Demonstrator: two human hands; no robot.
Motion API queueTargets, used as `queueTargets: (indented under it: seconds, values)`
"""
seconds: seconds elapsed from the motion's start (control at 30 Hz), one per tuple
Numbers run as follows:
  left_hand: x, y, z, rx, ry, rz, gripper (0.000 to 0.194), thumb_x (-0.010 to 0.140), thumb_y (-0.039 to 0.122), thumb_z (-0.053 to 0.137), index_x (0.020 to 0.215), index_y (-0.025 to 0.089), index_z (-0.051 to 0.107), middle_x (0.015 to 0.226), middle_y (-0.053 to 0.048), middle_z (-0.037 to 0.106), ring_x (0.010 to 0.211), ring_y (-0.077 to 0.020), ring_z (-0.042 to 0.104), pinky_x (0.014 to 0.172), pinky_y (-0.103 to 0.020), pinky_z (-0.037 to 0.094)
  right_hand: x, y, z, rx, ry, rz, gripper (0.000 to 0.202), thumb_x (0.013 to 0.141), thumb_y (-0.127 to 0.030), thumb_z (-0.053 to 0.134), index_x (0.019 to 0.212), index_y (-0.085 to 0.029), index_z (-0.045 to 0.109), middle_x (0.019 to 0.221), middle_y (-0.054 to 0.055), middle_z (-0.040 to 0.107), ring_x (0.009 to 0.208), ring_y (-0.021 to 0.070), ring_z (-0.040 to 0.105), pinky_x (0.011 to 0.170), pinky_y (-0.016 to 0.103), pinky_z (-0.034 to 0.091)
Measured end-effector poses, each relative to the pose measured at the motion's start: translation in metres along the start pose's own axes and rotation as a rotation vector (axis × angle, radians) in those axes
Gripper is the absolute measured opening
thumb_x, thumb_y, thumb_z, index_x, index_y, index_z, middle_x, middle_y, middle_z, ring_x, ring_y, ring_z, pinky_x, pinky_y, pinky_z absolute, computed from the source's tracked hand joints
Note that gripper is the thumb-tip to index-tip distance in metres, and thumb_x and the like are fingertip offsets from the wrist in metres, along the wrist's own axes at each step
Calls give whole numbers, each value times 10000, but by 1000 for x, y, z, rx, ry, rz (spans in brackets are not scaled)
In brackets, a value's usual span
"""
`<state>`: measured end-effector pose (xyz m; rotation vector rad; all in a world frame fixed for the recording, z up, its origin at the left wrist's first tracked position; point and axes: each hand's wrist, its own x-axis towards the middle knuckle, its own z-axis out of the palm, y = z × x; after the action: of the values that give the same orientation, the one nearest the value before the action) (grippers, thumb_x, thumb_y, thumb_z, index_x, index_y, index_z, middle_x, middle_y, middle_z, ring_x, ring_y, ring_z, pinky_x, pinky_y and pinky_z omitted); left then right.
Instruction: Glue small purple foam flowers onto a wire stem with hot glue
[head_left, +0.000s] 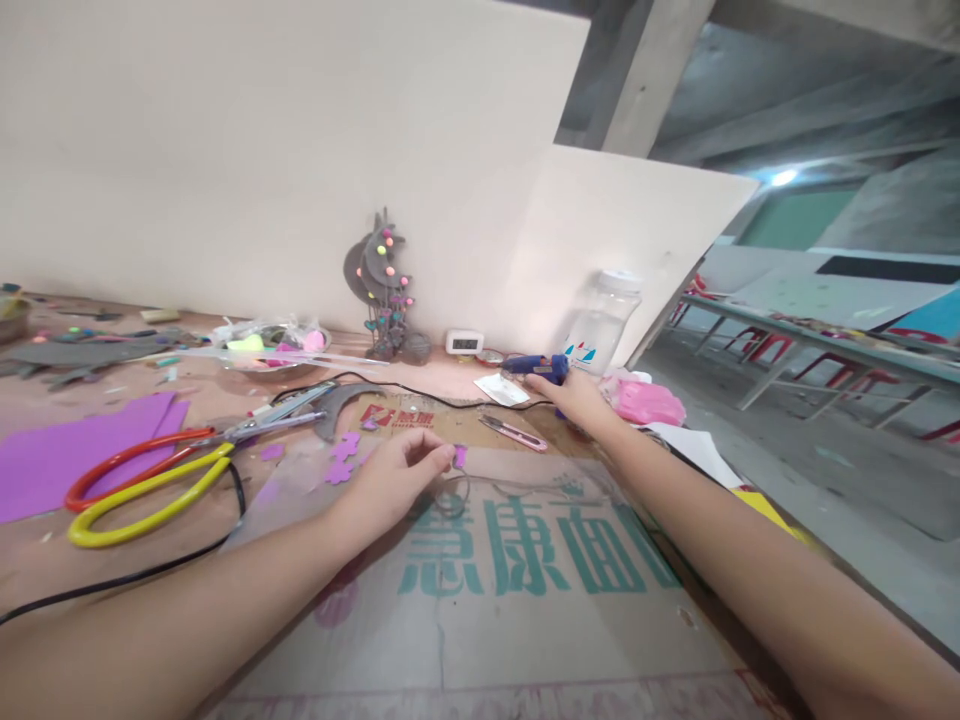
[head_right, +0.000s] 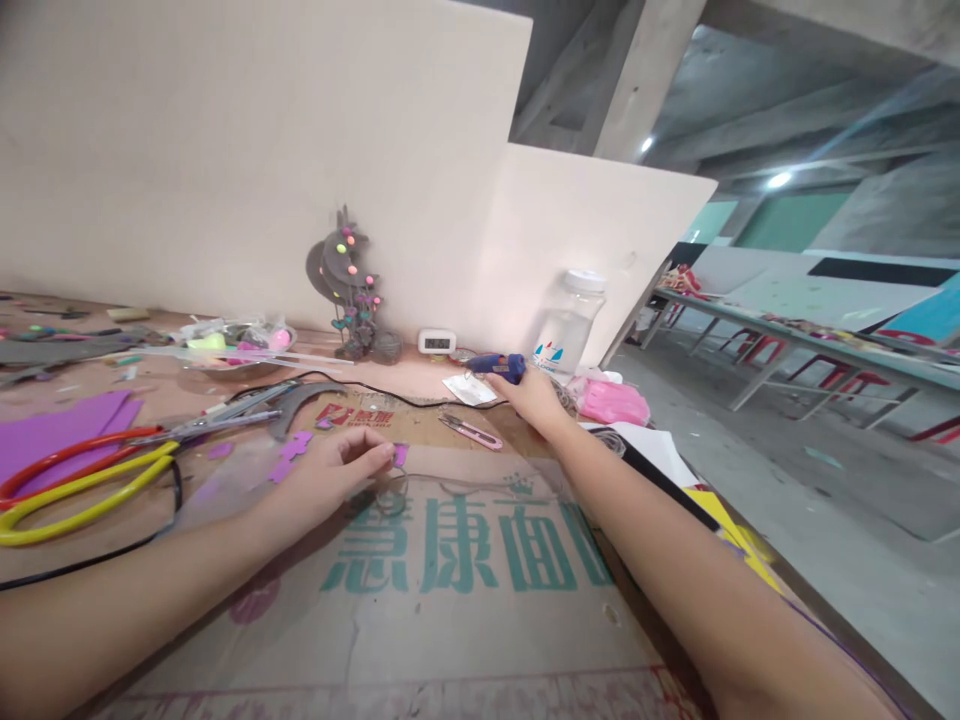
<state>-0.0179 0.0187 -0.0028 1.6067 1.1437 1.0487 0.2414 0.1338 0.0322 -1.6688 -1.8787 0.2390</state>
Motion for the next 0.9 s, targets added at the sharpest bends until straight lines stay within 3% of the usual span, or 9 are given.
queueTargets:
  seconds: [0.1, 0.17, 0.3, 0.4, 0.47, 0.53, 0.63, 0.73, 0.9]
  values:
    - [1, -1, 0, -1, 0, -7, 245, 813, 395, 504, 727, 169, 547, 678, 15, 573, 670, -135, 541, 628, -232, 400, 5, 9, 9, 14, -37, -12, 381, 722, -483, 590, 777, -114, 664, 711, 89, 660, 683, 212, 602, 648, 311, 454]
    - [1, -1, 0, 9, -3, -4, 249, 814, 400, 501, 738, 168, 554, 699, 10, 583, 686, -140, 545, 637, -236, 402, 5, 13, 10, 23, -15, -22, 415, 731, -473, 587, 921, -110, 649, 824, 99, 665, 740, 206, 600, 704, 322, 455]
    - [2, 0, -1, 29, 2, -12, 250, 812, 399, 501, 746, 165, 558, 704, 8, 576, 679, -138, 532, 623, -231, 391, 4, 13, 0, 95, 248, -83, 614, 754, -479, 564, 1241, -121, 457, 1117, 142, 572, 928, 215, 559, 810, 356, 444]
    - [1, 1, -1, 27, 7, -25, 243, 814, 392, 499, 752, 164, 556, 697, 14, 566, 674, -132, 524, 623, -227, 384, -13, -1, -9, 218, 371, -202, 480, 767, -435, 571, 1156, -160, 518, 1056, 109, 588, 908, 203, 555, 817, 361, 444]
    - [1, 1, -1, 21, 6, -27, 241, 813, 390, 504, 753, 162, 554, 698, 15, 564, 674, -129, 520, 631, -227, 383, -35, -19, -9, 333, 260, -215, 332, 799, -419, 540, 1021, -175, 580, 937, 70, 614, 819, 176, 563, 786, 340, 450]
    - [0, 1, 0, 4, 11, -28, 246, 812, 394, 506, 749, 161, 550, 694, 15, 562, 663, -126, 515, 626, -227, 382, -63, -41, -3, 550, 4, -125, 308, 800, -409, 541, 989, -167, 572, 922, 66, 613, 665, 131, 546, 662, 299, 469]
    - [1, 1, 0, -15, 28, -25, 250, 803, 396, 517, 729, 158, 545, 668, 15, 549, 642, -125, 508, 608, -227, 382, -101, -71, 12, 843, -346, 45, 409, 776, -366, 583, 1138, -213, 474, 1186, 92, 523, 545, 68, 522, 533, 263, 470]
    - [1, 1, -1, -9, 44, -12, 254, 799, 397, 524, 729, 154, 552, 654, 12, 541, 639, -127, 509, 604, -229, 388, -122, -87, 24, 985, -571, 149, 605, 735, -309, 636, 1262, -261, 343, 1300, 113, 444, 486, 45, 521, 484, 258, 469]
    - [1, -3, -2, 1, 44, -16, 256, 809, 403, 517, 779, 153, 563, 670, 10, 549, 641, -123, 510, 620, -237, 400, -121, -81, 29, 965, -703, 194, 683, 721, -288, 665, 1313, -225, 331, 843, 29, 632, 432, 61, 492, 405, 204, 397]
